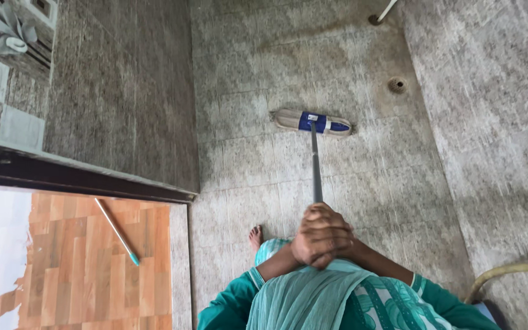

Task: The person cleans the tiled floor of a bathroom by using a floor squeegee to push water toward a drain.

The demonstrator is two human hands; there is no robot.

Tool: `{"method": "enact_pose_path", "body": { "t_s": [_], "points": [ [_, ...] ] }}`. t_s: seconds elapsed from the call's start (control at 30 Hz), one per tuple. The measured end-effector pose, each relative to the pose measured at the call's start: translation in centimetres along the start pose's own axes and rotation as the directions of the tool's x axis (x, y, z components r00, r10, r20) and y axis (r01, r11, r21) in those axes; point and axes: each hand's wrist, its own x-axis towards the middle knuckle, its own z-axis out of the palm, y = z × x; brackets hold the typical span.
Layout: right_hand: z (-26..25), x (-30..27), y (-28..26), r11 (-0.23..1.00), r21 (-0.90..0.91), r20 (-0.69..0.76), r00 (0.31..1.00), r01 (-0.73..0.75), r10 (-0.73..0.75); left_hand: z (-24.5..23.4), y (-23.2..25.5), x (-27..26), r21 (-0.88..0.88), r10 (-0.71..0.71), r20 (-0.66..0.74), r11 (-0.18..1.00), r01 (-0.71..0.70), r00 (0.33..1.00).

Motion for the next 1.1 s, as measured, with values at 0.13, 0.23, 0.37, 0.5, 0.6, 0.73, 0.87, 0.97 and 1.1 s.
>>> {"method": "enact_pose_path", "body": {
  "t_s": [0.13,0.23,0.37,0.5,0.6,0.73,0.87,0.97,1.1],
  "points": [
    [0.4,-1.3,4.4,0.999,0.033,-0.028,0.999,0.028,-0.027,5.4,-4.7,-7.3,-0.020,-0.067,0.069,0.997,0.068,0.995],
    [1.1,-1.1,10.6,0.995,0.075,-0.040,0.997,0.061,-0.058,6.8,-10.4,-12.3,0.039,-0.301,0.218,0.953,0.300,0.928],
    [1.4,-0.1,19.3,0.970,0.180,-0.022,0.987,0.163,-0.162,4.4,-13.7,-11.5,0.111,-0.269,0.094,0.960,0.258,0.959],
    [3.1,-2.6,21.9,0.965,0.184,0.014,0.982,0.185,-0.191,2.7,-10.0,-8.5,0.003,-0.501,0.070,0.865,0.502,0.863],
    [2.9,-3.9,20.9,0.943,0.332,0.043,0.999,0.014,-0.030,1.5,-5.9,-3.5,-0.002,-0.473,0.162,0.877,0.480,0.866],
    [2.7,-8.4,16.2,0.864,0.469,0.049,0.982,-0.184,0.182,0.7,1.0,2.7,0.227,-0.470,0.197,0.876,0.426,0.861],
    [1.8,-8.2,12.2,0.847,0.476,0.037,0.968,-0.235,0.248,1.4,2.0,5.5,0.439,-0.429,0.251,0.849,0.293,0.868],
    [1.8,-8.0,10.3,0.852,0.472,0.004,0.967,-0.227,0.256,2.6,1.7,4.4,0.339,-0.394,0.302,0.895,0.288,0.868],
    [1.1,-5.5,13.5,0.853,0.496,-0.063,0.972,-0.166,0.226,4.4,-2.5,1.9,0.365,-0.371,0.328,0.898,0.246,0.869]
  ]
}}
